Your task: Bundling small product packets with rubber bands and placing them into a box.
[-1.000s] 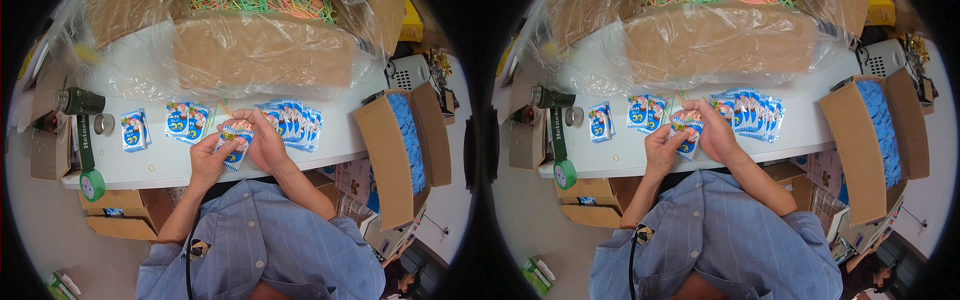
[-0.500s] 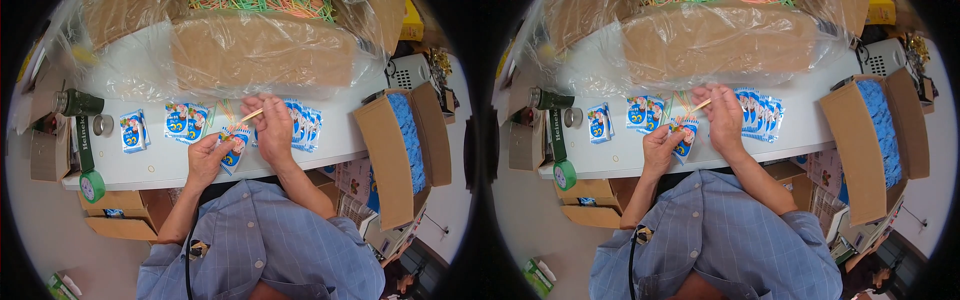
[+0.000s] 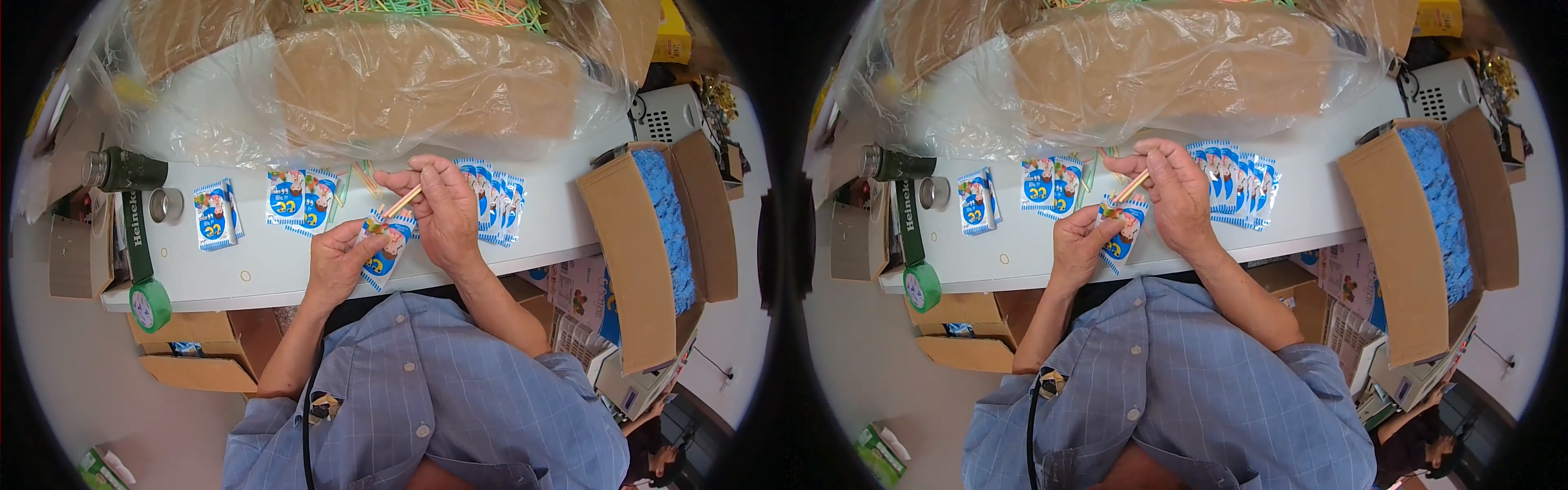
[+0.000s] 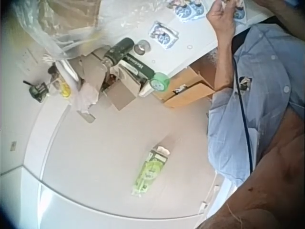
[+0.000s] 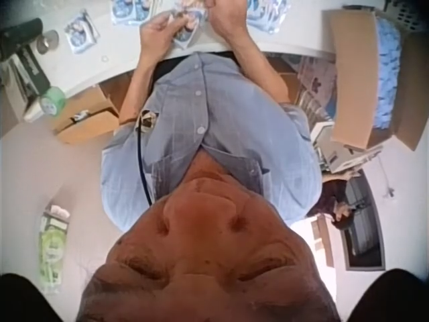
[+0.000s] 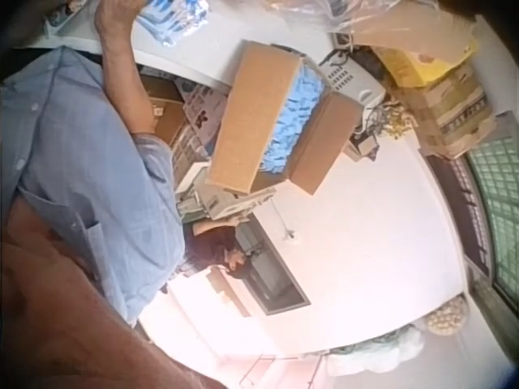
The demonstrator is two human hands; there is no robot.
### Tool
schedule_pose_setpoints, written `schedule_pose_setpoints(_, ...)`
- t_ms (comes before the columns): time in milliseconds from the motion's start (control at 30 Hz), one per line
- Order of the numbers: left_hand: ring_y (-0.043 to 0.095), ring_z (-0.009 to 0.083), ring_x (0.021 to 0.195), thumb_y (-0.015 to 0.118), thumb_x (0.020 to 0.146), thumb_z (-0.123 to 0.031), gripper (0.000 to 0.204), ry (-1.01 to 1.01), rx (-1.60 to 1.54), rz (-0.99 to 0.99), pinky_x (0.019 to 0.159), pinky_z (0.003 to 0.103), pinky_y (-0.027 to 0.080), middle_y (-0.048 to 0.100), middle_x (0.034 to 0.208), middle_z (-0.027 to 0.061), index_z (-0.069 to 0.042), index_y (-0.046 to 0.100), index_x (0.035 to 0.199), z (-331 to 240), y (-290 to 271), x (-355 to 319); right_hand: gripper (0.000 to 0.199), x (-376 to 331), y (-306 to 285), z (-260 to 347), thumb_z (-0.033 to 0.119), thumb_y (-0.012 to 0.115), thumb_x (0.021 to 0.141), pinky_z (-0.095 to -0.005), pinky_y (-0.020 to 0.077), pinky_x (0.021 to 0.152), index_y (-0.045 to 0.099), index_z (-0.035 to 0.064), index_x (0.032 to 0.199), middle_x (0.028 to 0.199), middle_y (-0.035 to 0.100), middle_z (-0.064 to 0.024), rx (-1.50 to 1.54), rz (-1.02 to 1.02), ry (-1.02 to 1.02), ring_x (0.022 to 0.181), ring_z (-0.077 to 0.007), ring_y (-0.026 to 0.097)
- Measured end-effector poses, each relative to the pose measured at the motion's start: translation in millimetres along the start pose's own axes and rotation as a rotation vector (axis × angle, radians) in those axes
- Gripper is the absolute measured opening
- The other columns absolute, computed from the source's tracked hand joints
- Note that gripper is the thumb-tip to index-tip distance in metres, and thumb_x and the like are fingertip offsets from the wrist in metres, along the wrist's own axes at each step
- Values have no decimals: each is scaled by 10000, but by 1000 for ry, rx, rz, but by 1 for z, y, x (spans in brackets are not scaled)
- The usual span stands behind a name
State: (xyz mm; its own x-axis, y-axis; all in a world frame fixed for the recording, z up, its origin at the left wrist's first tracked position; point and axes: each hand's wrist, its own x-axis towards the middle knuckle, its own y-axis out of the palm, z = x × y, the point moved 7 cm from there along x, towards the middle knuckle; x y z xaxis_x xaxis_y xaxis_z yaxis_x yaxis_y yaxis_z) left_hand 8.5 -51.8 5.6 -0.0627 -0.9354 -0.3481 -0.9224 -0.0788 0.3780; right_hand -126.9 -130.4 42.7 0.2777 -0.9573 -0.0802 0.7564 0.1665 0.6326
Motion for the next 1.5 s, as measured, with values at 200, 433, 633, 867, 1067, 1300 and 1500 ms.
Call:
schedule_pose_setpoints(200, 687, 112, 829, 673, 942, -50, 256, -22, -31, 79, 753, 235, 557, 738, 965, 106, 71, 666, 1167, 0, 3, -1, 260, 1, -5, -1, 190, 427, 1071, -363, 574, 862, 506, -1, 1228, 1071, 690, -236, -48, 11, 35, 1137, -334, 655)
schedule_pose_setpoints(433, 691, 110, 850, 672, 942, -47, 255, -28, -23, 78, 762, 236, 559, 740, 988, 108, 68, 667, 1169, 3, 2, 0, 261, -1, -7, 0, 192, 437, 1070, -357, 569, 870, 517, 0, 1226, 1049, 700, -225, -58, 8, 6, 1124, -324, 664)
schedule_pose_setpoints(633, 690, 112, 844, 670, 942, -43, 252, -30, -43, 65, 766, 237, 560, 739, 983, 111, 74, 666, 1165, 1, 3, 1, 264, -1, -6, 1, 190, 442, 1069, -355, 559, 895, 520, -1, 1234, 1058, 700, -225, -108, 19, 5, 1122, -325, 665)
schedule_pose_setpoints(867, 692, 115, 829, 684, 932, -47, 256, -26, 2, 61, 761, 241, 560, 739, 959, 113, 74, 668, 1157, -4, 8, 0, 267, -1, -11, -1, 187, 444, 1068, -355, 561, 890, 517, -5, 1239, 1067, 697, -237, -68, -10, 44, 1106, -319, 672)
schedule_pose_setpoints(1067, 694, 119, 826, 690, 927, -49, 243, -19, 11, 31, 760, 243, 560, 740, 945, 105, 68, 677, 1140, -3, 6, 2, 268, -3, -10, -2, 187, 435, 1070, -337, 551, 896, 535, -15, 1213, 1082, 699, -234, -229, 28, 49, 1059, -278, 687)
schedule_pose_setpoints(1300, 693, 124, 854, 684, 924, -26, 269, 42, -10, -15, 775, 252, 560, 735, 988, 110, 66, 657, 1175, -1, 6, 3, 421, -10, 16, 3, 220, 537, 1010, -406, 465, 1021, 506, -30, 1348, 1276, 629, -197, -1074, 371, -145, 1218, -332, 593)
schedule_pose_setpoints(1500, 680, 115, 880, 655, 936, -3, 261, 68, 21, 5, 772, 248, 557, 723, 1037, 111, 78, 629, 1183, -1, 10, 4, 569, -21, 39, 19, 243, 690, 910, -440, 412, 1073, 497, 2, 1388, 1406, 521, -222, -1181, 548, -308, 1320, -378, 495)
